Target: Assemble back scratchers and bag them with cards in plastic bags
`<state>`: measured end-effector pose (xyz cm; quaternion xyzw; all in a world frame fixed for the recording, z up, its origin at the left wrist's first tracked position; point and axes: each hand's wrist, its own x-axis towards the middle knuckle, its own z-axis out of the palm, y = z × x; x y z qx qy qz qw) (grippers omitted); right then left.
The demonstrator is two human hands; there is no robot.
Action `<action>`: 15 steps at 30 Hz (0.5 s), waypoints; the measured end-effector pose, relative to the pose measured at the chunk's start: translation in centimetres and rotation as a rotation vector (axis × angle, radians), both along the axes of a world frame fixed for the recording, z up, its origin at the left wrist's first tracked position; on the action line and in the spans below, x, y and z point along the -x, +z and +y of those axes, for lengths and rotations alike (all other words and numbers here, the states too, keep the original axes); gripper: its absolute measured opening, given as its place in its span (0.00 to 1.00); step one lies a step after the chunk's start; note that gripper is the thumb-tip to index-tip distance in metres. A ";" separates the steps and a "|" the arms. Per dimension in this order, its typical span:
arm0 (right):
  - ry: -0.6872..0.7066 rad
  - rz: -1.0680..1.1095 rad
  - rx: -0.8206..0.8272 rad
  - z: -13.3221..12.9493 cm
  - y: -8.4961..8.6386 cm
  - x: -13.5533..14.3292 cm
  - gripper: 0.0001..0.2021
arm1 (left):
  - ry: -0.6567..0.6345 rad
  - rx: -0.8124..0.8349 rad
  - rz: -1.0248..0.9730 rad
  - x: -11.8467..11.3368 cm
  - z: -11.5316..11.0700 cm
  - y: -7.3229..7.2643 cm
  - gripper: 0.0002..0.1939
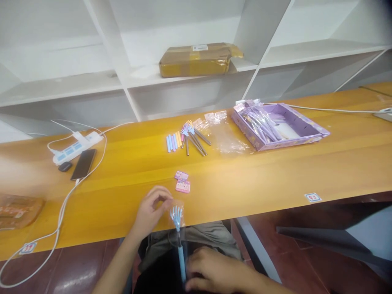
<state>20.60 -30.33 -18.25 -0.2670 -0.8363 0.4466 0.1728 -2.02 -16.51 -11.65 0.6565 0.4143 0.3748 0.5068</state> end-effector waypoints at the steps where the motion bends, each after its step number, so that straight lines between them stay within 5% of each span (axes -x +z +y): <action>1: -0.005 -0.053 -0.021 0.5 1.0 -0.8 0.23 | -0.013 0.003 0.009 -0.5 0.3 -0.6 0.11; 4: -0.147 -0.196 -0.126 3.6 4.6 -3.8 0.22 | 0.022 0.085 -0.010 -1.3 0.1 -2.3 0.14; 7: -0.494 -0.300 -0.290 8.8 7.1 -6.0 0.18 | 0.152 0.155 -0.050 -1.3 -0.6 -3.2 0.16; 10: -0.760 -0.394 -0.444 14.6 7.1 -5.7 0.12 | 0.199 0.204 -0.096 -1.0 -0.6 -3.1 0.22; 15: -0.726 -0.368 -0.271 20.2 5.5 -2.8 0.16 | 0.201 0.165 -0.026 -0.9 -0.3 -3.0 0.19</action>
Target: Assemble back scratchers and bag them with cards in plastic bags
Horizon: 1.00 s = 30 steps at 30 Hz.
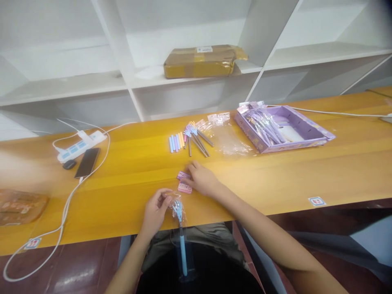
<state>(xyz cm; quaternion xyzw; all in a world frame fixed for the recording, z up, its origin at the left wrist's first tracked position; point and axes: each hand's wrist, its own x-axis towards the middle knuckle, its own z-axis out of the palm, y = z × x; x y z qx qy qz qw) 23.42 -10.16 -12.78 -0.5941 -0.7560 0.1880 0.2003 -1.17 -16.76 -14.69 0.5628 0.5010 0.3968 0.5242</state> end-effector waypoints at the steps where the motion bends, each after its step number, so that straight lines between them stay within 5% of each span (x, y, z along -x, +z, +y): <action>1: -0.007 0.037 0.045 0.5 -0.2 0.3 0.15 | -0.001 -0.005 0.013 0.0 0.0 -0.2 0.18; 6: -0.058 0.156 0.151 1.8 -1.0 0.2 0.12 | 0.018 0.039 0.009 -0.3 0.4 -0.7 0.16; 11: -0.083 0.261 0.160 2.3 -1.3 -0.2 0.19 | -0.120 0.062 0.088 -0.3 2.0 0.7 0.14; 15: -0.086 0.388 0.146 1.0 -0.4 -0.5 0.13 | -0.195 0.055 0.105 0.0 3.5 1.6 0.16; 19: -0.101 0.506 -0.188 -3.8 0.3 0.2 0.03 | -0.194 0.072 0.109 0.1 3.9 1.2 0.20; 23: 0.206 0.371 -0.530 -8.6 -0.1 1.5 0.09 | -0.142 0.111 0.067 -0.4 3.3 0.7 0.22; 25: 0.291 0.276 -0.598 -9.4 -0.4 2.0 0.12 | -0.118 0.115 0.017 -0.7 3.0 0.7 0.23; 30: 0.223 0.177 -0.624 -7.7 -0.6 2.7 0.08 | -0.060 0.082 -0.051 -1.1 2.3 0.7 0.25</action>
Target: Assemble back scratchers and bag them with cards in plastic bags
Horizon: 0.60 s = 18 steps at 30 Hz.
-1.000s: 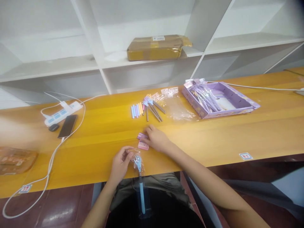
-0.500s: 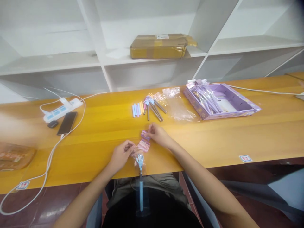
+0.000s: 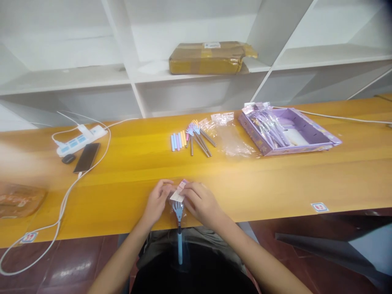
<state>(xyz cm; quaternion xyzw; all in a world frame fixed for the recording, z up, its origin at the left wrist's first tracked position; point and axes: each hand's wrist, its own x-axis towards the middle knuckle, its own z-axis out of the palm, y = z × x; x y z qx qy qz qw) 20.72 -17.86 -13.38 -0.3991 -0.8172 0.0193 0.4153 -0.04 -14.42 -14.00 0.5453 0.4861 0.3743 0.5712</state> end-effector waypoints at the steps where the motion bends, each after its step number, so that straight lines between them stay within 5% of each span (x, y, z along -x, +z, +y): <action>1: -0.007 -0.007 0.012 0.5 0.0 0.1 0.08 | 0.003 -0.005 -0.004 0.0 -0.1 0.0 0.25; 9: -0.053 -0.045 0.198 2.9 -0.4 -0.2 0.05 | -0.027 -0.049 -0.274 0.3 -1.1 -1.2 0.21; 13: -0.064 0.079 0.410 3.6 -0.4 -0.1 0.04 | -0.072 -0.121 -0.165 0.6 -1.3 -1.4 0.13; 18: -0.066 0.253 0.540 4.2 -0.4 -0.1 0.10 | -0.106 -0.077 -0.204 0.6 -1.4 -0.7 0.22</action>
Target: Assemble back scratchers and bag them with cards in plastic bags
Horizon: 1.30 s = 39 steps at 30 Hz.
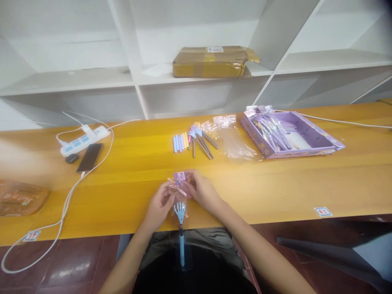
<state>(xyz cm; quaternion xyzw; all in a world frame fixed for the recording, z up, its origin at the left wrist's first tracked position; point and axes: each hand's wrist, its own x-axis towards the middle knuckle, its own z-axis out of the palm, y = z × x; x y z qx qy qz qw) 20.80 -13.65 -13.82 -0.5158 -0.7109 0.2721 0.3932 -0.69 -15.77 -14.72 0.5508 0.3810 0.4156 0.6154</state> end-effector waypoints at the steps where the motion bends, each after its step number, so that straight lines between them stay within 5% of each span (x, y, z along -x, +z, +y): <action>1: -0.009 0.014 -0.012 0.1 0.0 -0.1 0.10 | 0.003 0.008 -0.015 0.0 0.0 0.2 0.23; 13: -0.050 0.073 -0.080 -0.5 -0.3 0.2 0.09 | -0.038 0.194 -0.256 0.8 0.2 0.8 0.23; 18: -0.142 0.100 -0.274 -1.1 0.7 -0.1 0.10 | -0.064 0.255 -0.351 0.9 0.4 0.8 0.26; 23: 0.005 -0.014 -0.266 -1.4 1.7 -0.3 0.11 | -0.123 0.346 -0.495 1.5 0.5 1.6 0.34; 28: 0.000 -0.042 -0.223 -1.4 0.9 -0.1 0.09 | -0.184 0.428 -0.627 2.0 0.5 2.2 0.44; 39: 0.153 -0.003 -0.276 -1.1 2.2 -1.3 0.13 | -0.247 0.470 -0.634 2.0 0.3 2.7 0.46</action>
